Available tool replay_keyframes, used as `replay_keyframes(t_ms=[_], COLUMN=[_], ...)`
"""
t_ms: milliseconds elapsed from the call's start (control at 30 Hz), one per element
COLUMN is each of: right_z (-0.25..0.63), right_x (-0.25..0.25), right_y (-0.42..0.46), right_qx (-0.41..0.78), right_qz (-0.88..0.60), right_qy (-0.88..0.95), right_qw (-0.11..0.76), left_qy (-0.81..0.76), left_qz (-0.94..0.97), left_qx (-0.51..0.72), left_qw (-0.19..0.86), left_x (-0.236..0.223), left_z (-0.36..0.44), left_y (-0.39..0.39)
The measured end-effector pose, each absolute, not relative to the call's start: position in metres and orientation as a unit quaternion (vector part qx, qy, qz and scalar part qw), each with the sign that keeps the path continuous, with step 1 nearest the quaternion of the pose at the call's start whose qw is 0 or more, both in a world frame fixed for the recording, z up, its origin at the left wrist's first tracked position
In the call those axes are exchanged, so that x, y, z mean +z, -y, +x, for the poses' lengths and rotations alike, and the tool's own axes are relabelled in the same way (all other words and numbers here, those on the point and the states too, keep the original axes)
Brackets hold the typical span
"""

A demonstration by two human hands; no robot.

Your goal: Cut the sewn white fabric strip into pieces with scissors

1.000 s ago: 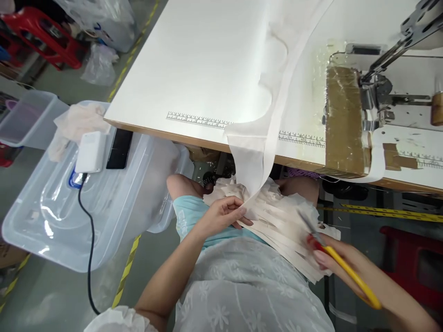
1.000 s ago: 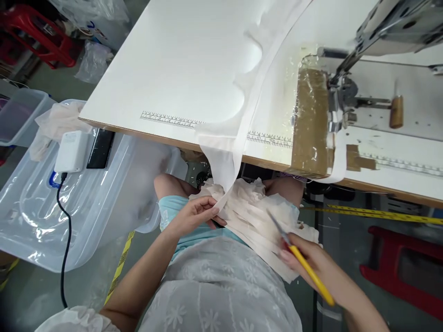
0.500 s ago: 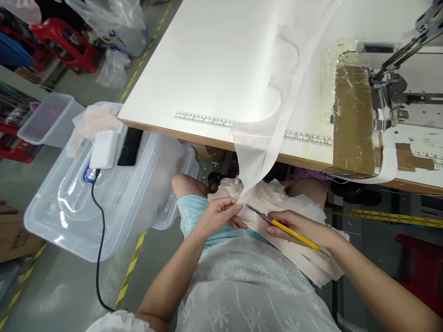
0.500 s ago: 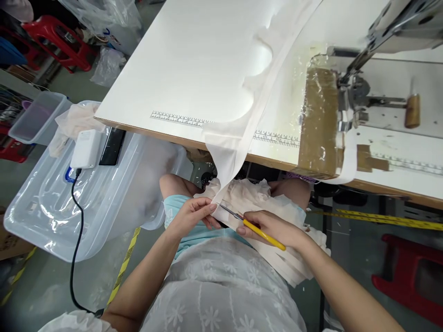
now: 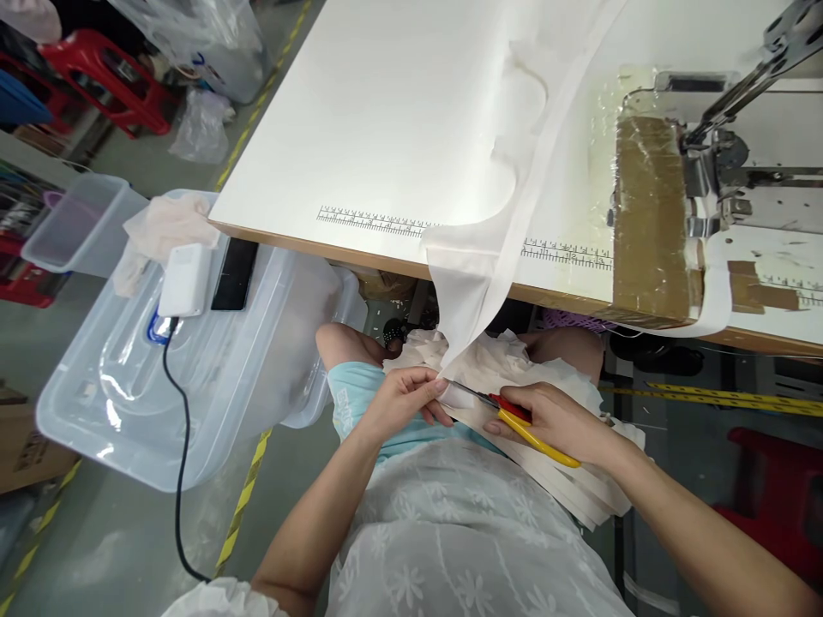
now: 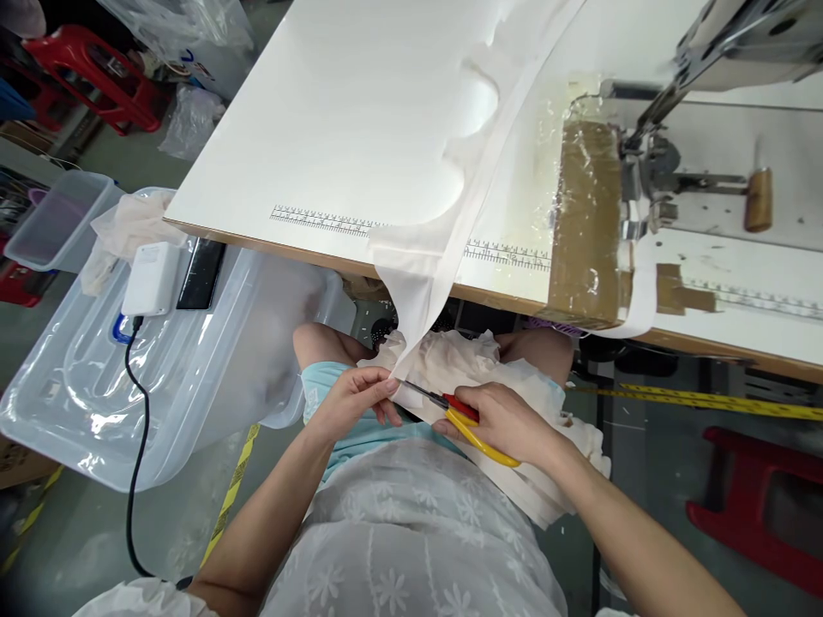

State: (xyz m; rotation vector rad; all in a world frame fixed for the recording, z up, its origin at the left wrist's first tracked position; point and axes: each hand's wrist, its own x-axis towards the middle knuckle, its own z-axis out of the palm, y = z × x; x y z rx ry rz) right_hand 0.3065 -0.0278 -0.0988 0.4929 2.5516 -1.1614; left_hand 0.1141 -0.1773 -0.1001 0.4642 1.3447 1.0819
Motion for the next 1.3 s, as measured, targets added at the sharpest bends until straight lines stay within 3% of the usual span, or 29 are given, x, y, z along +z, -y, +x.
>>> replay_keyframes(t_ms=[300, 567, 633, 767, 867, 1000, 1100, 1300], right_z=[0.304, 0.307, 0.317, 0.340, 0.348, 0.351, 0.356, 0.364], right_x=[-0.099, -0.108, -0.108, -0.107, -0.101, -0.093, -0.097, -0.112], right_y=[0.031, 0.031, 0.032, 0.040, 0.046, 0.050, 0.050, 0.052], right_qx=[-0.341, -0.384, -0.417, -0.512, -0.551, -0.564, -0.567, -0.612], right_qz=[0.185, 0.222, 0.234, 0.260, 0.273, 0.279, 0.300, 0.323], right_qy=[-0.911, -0.892, -0.874, -0.817, -0.787, -0.777, -0.767, -0.721], right_qw=[0.137, 0.093, 0.082, 0.059, 0.044, 0.023, 0.015, 0.027], left_qy=[-0.574, -0.599, -0.659, -0.700, -0.630, -0.630, -0.661, -0.791], left_qz=[0.197, 0.255, 0.356, 0.621, 0.749, 0.770, 0.739, 0.553], left_qx=[0.461, 0.408, 0.356, 0.203, 0.082, -0.051, -0.084, -0.047], left_qw=[0.648, 0.640, 0.559, 0.290, 0.189, 0.094, 0.099, 0.258], left_x=[-0.098, -0.095, -0.091, -0.080, -0.069, -0.054, -0.054, -0.110], left_z=[0.116, 0.111, 0.107, 0.111, 0.123, 0.125, 0.105, 0.056], left_y=[0.176, 0.174, 0.170, 0.145, 0.112, 0.076, 0.075, 0.140])
